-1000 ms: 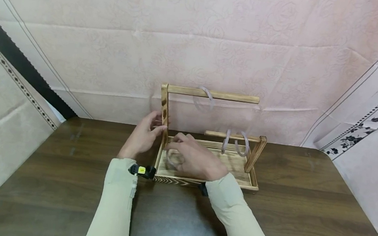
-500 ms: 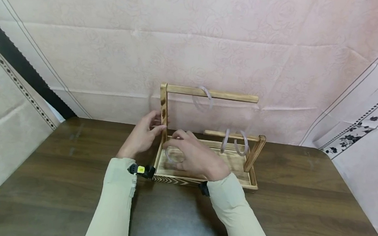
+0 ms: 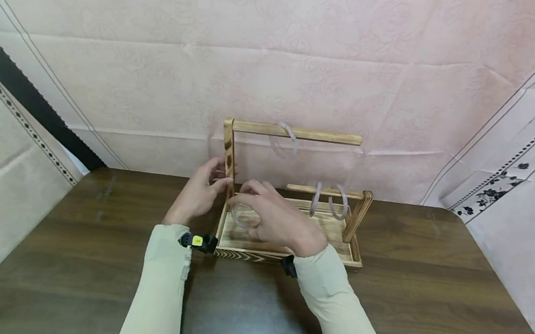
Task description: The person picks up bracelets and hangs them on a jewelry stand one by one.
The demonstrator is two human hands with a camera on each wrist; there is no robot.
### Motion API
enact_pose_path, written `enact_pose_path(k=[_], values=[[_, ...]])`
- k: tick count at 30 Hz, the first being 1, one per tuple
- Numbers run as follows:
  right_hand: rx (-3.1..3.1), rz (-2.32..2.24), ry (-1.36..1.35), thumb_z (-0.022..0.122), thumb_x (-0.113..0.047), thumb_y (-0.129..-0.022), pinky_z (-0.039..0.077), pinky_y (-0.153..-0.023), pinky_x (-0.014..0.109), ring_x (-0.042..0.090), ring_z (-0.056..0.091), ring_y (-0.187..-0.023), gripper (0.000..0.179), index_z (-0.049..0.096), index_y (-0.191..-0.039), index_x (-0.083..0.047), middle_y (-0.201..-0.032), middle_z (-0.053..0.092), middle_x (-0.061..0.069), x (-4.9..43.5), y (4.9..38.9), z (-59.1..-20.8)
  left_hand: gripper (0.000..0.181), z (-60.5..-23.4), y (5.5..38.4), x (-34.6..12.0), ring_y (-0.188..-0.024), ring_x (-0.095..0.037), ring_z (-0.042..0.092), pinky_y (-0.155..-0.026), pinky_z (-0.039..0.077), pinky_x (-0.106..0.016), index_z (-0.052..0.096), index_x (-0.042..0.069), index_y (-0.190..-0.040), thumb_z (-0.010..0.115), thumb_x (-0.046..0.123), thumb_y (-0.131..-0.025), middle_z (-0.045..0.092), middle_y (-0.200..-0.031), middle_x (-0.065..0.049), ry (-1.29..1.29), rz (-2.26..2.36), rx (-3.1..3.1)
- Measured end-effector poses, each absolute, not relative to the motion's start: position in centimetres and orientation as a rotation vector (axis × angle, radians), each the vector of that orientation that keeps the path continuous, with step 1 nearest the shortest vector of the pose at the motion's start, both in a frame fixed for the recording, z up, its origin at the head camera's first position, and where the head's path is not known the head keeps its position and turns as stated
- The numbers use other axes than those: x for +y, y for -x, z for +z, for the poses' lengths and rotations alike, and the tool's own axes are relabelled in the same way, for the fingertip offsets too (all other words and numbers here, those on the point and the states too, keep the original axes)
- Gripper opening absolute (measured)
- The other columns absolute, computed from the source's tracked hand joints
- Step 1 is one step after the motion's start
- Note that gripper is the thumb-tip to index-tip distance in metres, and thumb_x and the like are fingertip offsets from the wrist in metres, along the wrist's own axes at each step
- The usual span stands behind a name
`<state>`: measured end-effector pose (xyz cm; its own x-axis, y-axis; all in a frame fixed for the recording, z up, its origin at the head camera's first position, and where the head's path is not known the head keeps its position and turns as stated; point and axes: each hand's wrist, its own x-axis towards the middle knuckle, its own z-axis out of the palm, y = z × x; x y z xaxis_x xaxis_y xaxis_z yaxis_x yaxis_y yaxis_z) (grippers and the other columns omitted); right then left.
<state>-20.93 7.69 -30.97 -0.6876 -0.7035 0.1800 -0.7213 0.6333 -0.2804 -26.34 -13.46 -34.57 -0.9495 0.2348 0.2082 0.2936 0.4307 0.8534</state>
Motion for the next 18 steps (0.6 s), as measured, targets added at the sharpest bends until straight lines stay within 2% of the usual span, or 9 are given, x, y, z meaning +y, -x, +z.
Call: enact_pose_path(k=[9,18], values=[[-2.711,0.537,-1.188,0.084,-0.011,-0.076,0.052,-0.097,0.032,0.018,0.052,-0.118,0.064,0.065,-0.136,-0.023,-0.132,0.057,-0.001,8.1,20.5,-30.3,0.037,-34.6,26.3,-13.4,-0.128,-0.031,0.059,-0.104,0.055,-0.048,0.049,0.005,-0.141,0.055,0.011,-0.105,0.062,-0.136,-0.015,0.471,-1.565,-2.617],[-2.655,0.539,-1.193,0.083,-0.009,-0.076,0.053,-0.098,0.032,0.019,0.053,-0.118,0.062,0.065,-0.135,-0.020,-0.133,0.057,0.000,8.4,20.2,-29.9,0.037,-34.6,26.3,-13.4,-0.128,-0.031,0.059,-0.104,0.055,-0.048,0.050,0.005,-0.141,0.055,0.011,-0.105,0.063,-0.136,-0.015,0.472,-1.566,-2.620]])
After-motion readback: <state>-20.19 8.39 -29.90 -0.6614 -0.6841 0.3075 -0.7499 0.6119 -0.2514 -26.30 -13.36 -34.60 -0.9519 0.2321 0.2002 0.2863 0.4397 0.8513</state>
